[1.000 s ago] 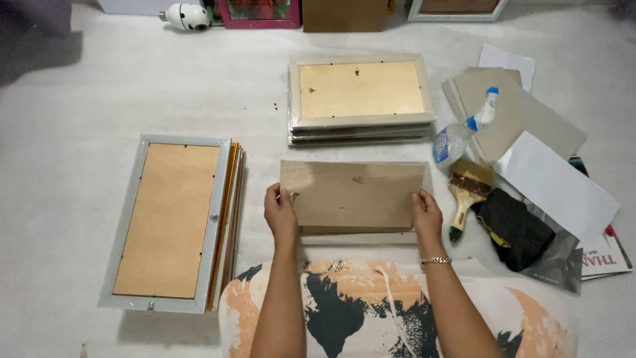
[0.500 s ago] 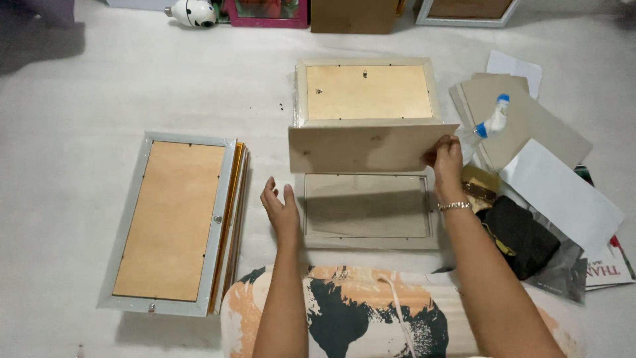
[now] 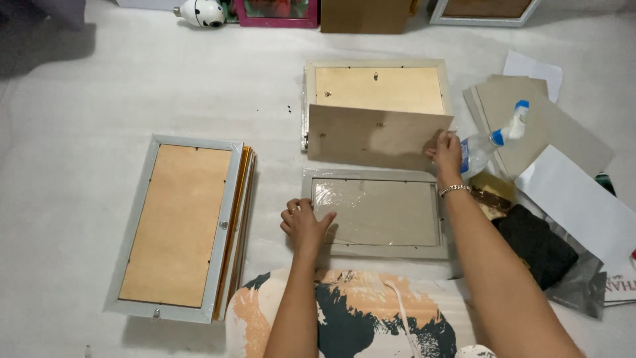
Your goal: The person is cleaning and preparing picture frames using a brush and cleaning cloth.
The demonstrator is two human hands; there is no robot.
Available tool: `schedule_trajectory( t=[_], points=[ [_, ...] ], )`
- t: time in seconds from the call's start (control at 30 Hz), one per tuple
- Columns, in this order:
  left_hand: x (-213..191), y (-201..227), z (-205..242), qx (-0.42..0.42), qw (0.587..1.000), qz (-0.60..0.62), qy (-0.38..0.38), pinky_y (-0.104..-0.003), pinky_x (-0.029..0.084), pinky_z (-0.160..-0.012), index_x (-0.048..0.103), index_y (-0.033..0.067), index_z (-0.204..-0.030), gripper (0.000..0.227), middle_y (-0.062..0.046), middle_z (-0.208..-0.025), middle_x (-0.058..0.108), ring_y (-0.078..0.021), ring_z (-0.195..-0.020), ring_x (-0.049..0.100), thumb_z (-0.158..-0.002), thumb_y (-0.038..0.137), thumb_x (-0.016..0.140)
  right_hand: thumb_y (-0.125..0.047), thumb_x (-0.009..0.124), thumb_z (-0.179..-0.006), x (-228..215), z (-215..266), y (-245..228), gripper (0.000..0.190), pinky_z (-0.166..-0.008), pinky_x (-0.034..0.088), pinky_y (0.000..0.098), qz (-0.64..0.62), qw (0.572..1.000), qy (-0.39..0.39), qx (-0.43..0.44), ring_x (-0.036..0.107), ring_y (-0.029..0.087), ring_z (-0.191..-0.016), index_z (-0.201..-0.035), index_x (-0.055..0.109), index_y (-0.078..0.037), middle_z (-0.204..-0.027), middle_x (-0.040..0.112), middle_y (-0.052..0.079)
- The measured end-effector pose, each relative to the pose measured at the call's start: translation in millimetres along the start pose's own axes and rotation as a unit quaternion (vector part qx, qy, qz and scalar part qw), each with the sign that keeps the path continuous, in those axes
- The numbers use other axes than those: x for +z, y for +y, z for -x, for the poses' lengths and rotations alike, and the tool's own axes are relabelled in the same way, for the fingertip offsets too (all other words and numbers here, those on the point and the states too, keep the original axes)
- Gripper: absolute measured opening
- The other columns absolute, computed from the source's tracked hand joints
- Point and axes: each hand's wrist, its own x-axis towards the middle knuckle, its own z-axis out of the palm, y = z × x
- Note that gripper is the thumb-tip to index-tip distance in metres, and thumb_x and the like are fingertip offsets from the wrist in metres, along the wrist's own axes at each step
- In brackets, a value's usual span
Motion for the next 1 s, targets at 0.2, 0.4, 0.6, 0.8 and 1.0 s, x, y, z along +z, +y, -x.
schedule_trajectory(
  t=[0.2, 0.4, 0.6, 0.8, 1.0],
  points=[
    [17, 6, 2, 0.071, 0.993, -0.091, 0.011, -0.052, 0.040, -0.096, 0.062, 0.0194, -0.100, 0.027, -0.006, -0.117, 0.050, -0.0363, -0.116, 0.047, -0.083, 0.031, 0.079, -0.010, 0.059, -0.098, 28, 160, -117, 0.028, -0.090, 0.050, 0.0592, 0.237, 0.944, -0.030, -0.226, 0.061, 0.052, -0.104, -0.122, 0.060, 0.004, -0.110, 0.060, 0.031],
    [23, 7, 10, 0.216, 0.973, 0.078, -0.006, -0.052, 0.049, -0.090, 0.070, 0.0272, -0.092, 0.014, -0.002, -0.112, 0.057, -0.0362, -0.107, 0.058, -0.084, 0.034, 0.079, -0.022, 0.067, -0.093, 52, 274, -85, 0.058, -0.078, 0.059, 0.0466, 0.302, 0.859, -0.365, -0.192, 0.068, 0.036, -0.094, -0.147, 0.046, -0.021, -0.106, 0.052, 0.007],
    [6, 11, 41, 0.198, 0.948, 0.246, -0.040, -0.052, 0.044, -0.100, 0.068, 0.0163, -0.117, 0.040, -0.014, -0.119, 0.058, -0.0449, -0.116, 0.056, -0.086, 0.038, 0.081, -0.012, 0.069, -0.088, 2, 234, -54, 0.023, -0.085, 0.058, 0.0436, 0.276, 0.894, -0.285, -0.210, 0.069, 0.036, -0.099, -0.110, 0.065, -0.014, -0.099, 0.060, 0.010],
    [-24, 0, 42, 0.096, 0.966, 0.238, 0.001, -0.049, 0.047, -0.099, 0.066, 0.0101, -0.120, 0.031, -0.018, -0.122, 0.062, -0.0401, -0.114, 0.061, -0.097, 0.029, 0.070, 0.002, 0.068, -0.093, -144, 181, -77, 0.023, -0.072, 0.061, 0.0468, 0.269, 0.955, -0.072, -0.103, 0.072, 0.042, -0.088, -0.115, 0.072, -0.001, -0.107, 0.058, 0.023],
    [-6, -22, 73, 0.093, 0.973, 0.211, 0.007, -0.037, 0.050, -0.088, 0.066, 0.0105, -0.121, 0.035, -0.009, -0.120, 0.062, -0.0249, -0.100, 0.058, -0.093, 0.031, 0.065, 0.010, 0.062, -0.093, -222, 184, -79, 0.022, -0.084, 0.047, 0.0339, 0.376, 0.864, 0.185, -0.280, 0.050, 0.026, -0.095, -0.109, 0.075, 0.004, -0.115, 0.046, 0.017]
  ],
)
